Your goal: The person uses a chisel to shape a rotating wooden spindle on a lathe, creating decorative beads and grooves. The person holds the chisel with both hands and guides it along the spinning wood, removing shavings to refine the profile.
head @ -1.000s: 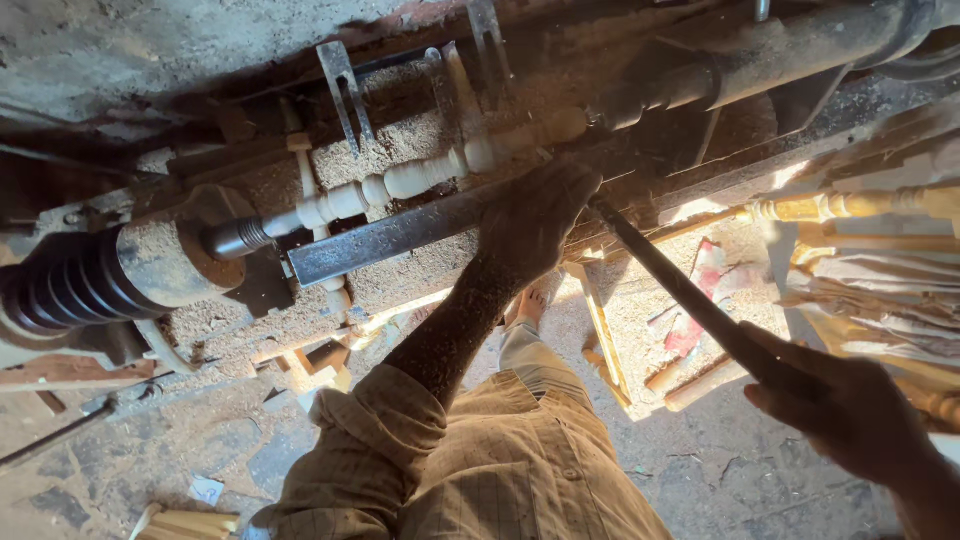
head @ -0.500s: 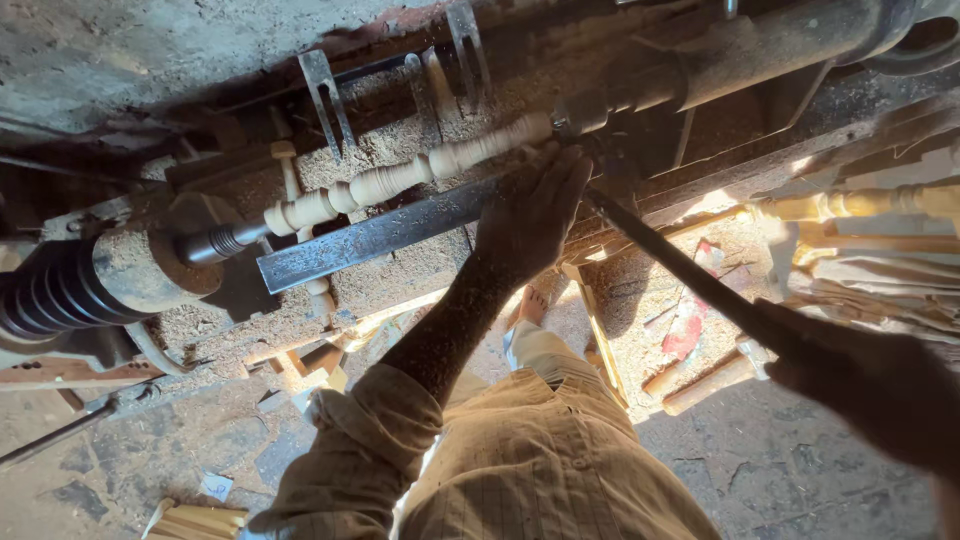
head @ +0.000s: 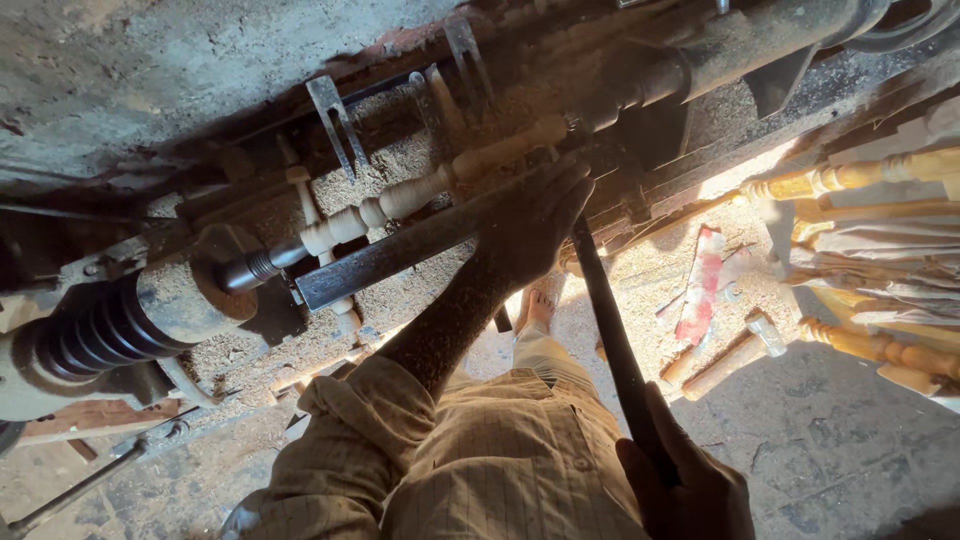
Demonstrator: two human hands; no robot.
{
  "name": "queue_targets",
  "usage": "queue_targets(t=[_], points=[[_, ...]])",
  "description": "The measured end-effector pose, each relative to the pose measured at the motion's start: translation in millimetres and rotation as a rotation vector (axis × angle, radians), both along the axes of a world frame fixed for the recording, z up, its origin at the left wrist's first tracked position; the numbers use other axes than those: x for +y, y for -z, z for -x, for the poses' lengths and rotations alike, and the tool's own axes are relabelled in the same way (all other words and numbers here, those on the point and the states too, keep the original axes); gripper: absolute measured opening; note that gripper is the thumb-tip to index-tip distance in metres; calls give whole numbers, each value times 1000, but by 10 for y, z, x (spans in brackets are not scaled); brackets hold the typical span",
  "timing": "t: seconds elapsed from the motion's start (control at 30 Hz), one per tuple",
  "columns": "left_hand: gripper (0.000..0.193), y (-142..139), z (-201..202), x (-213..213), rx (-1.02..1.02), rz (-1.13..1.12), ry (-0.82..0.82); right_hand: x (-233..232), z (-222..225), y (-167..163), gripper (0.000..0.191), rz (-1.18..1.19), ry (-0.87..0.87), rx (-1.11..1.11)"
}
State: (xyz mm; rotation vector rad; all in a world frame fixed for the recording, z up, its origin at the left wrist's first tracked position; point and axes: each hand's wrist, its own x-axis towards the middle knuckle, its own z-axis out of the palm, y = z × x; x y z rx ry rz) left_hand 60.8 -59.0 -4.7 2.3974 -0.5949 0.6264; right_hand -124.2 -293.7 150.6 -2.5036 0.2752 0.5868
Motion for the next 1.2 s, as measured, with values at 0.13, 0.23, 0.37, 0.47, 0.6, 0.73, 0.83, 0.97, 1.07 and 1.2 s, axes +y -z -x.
queue_targets(t=[0.13, 0.23, 0.37, 0.47, 0.6, 0.73, 0.83, 0.97, 1.07, 1.2], points=[[32, 68, -32, -23, -10, -38, -27, 42, 1, -16, 75, 50, 43, 47], [35, 117, -26, -13, 5, -57, -18, 48, -9, -21, 76, 64, 34, 81], [34, 182, -18, -66, 4, 43, -23, -25, -68, -25, 77, 77, 2, 121], [36, 224, -29, -109, -21, 76, -36, -175, -178, -47, 78, 53, -33, 96], [36, 238, -45, -124, -2, 19, -50, -387, -359, -118, 71, -46, -66, 41], [36, 196, -46, -105, 46, -1, -55, -548, -594, -176, 73, 107, -56, 225], [35, 142, -39, -113, 41, 10, -98, -729, -800, -178, 74, 86, -101, 221], [34, 72, -84, -148, 45, 5, -145, -1080, -1142, -70, 77, 95, -203, 316], [30, 20, -96, -183, 45, 83, -182, -1386, -1541, 33, 75, 190, -347, 390], [36, -70, -11, -288, 87, 24, -342, -1630, -2238, 241, 70, 323, -562, 409]])
